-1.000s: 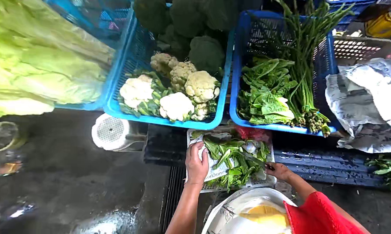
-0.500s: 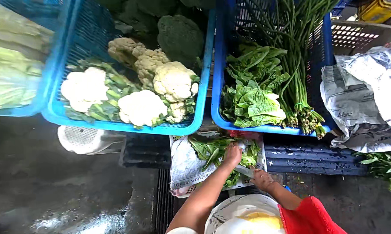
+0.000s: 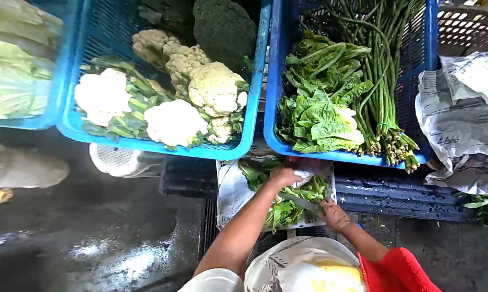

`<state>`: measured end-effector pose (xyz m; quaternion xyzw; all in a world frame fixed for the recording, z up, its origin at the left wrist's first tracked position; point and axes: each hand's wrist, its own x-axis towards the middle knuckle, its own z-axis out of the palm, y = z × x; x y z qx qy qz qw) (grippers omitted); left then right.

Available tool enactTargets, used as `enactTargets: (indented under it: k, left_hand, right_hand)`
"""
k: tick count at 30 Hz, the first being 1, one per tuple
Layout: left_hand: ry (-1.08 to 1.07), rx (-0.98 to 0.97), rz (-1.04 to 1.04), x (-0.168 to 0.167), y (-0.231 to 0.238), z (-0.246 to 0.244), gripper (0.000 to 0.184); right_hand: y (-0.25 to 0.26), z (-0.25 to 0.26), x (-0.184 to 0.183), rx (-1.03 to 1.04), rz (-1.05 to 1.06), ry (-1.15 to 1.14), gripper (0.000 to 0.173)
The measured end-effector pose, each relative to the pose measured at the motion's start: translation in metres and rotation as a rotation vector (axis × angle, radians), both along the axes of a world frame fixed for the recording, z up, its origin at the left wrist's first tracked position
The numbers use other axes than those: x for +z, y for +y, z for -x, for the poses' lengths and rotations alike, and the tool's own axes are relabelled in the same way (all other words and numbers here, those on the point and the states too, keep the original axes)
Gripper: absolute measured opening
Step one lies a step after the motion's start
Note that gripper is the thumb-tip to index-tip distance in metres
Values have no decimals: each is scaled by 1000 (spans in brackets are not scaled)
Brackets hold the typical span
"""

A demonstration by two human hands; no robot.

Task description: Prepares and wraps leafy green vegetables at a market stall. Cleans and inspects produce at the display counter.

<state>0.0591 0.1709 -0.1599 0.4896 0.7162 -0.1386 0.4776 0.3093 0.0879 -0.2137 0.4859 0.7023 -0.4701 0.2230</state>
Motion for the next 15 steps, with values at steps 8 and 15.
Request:
enactTargets:
  k: [8,15]
  left_hand:
    - [170,-229,-93,113,-34,44,56]
    - [3,-127,-384,159,-63,70,61]
  right_hand:
    - [33,72,79,17,-740,583,66]
    - [55,137,131,92,-234,434,99]
